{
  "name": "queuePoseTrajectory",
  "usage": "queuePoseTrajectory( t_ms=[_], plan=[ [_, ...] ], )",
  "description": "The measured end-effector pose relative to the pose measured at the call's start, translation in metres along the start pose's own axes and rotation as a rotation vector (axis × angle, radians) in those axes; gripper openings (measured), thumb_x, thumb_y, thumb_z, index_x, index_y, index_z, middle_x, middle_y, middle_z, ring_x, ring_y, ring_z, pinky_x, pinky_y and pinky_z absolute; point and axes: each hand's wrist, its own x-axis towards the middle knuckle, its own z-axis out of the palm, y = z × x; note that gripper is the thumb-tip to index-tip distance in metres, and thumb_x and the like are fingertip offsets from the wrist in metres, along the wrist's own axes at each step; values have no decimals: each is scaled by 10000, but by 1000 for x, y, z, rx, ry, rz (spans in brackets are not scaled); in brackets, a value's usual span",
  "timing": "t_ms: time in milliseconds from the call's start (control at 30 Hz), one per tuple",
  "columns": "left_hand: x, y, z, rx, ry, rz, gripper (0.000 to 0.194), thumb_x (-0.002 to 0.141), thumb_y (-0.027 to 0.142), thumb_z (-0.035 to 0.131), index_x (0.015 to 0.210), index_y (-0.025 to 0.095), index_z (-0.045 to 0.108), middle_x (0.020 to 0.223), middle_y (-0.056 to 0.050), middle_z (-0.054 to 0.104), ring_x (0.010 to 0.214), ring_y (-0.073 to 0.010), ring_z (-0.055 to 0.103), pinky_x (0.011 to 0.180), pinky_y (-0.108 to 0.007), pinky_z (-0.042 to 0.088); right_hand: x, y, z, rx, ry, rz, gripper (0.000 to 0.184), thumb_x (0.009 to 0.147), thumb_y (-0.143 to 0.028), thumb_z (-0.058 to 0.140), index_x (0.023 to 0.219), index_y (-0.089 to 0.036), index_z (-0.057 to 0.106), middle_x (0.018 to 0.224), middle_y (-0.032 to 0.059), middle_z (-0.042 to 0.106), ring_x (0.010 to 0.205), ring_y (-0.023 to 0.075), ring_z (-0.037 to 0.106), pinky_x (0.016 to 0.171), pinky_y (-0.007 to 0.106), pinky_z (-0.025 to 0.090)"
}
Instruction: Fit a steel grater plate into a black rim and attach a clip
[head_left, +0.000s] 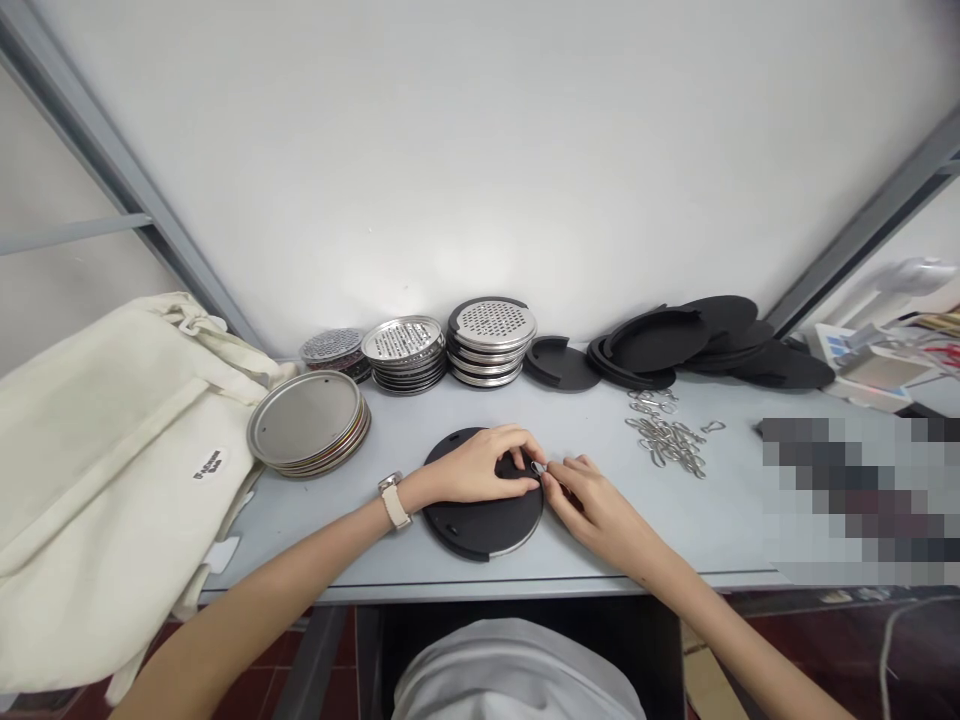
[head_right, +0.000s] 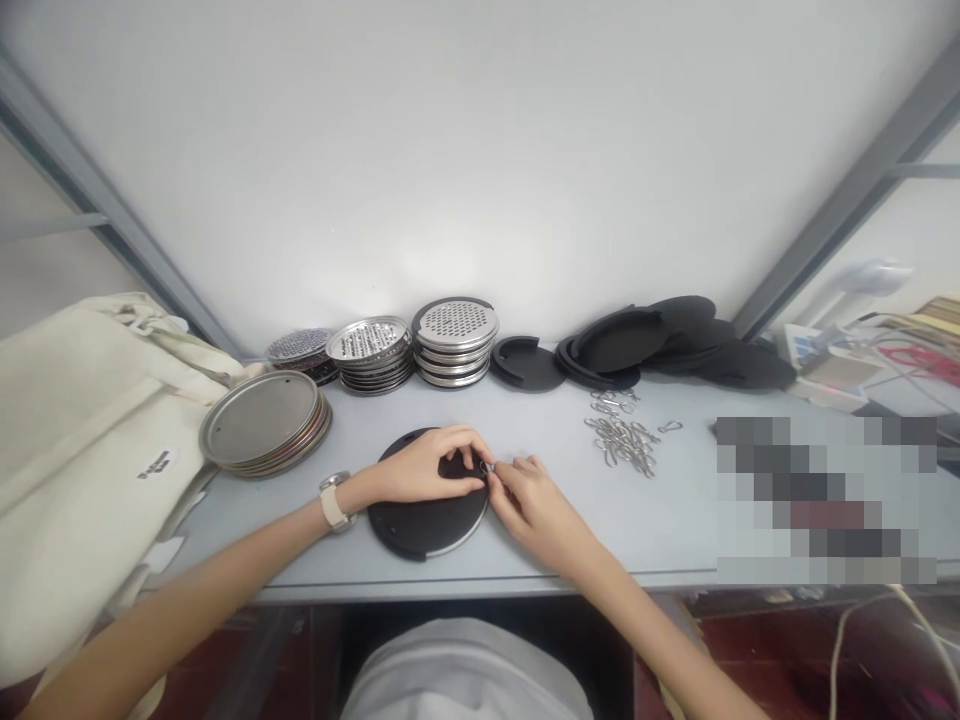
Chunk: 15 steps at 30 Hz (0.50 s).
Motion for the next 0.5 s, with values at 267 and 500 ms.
queuePoseTrajectory(
  t_ms=[267, 500],
  plan=[
    [0, -2, 1, -9, 6, 16, 234, 761, 137, 628, 989, 159, 584, 949, -28, 617, 788, -112, 564, 768, -242, 446, -1, 3, 2, 6, 3, -8, 294, 961, -230, 342, 688, -197, 447, 606, -11, 439, 601, 152, 420, 643, 297, 358],
    [0, -1, 0, -13, 3, 2, 211, 772, 148, 637, 978, 160, 592, 920, -23, 630, 790, -115, 568, 754, -237, 446, 0, 4, 2, -11, 2, -16, 295, 963, -235, 332, 703, -198, 464, 614, -4, 457, 600, 158, 431, 656, 304, 366]
  ],
)
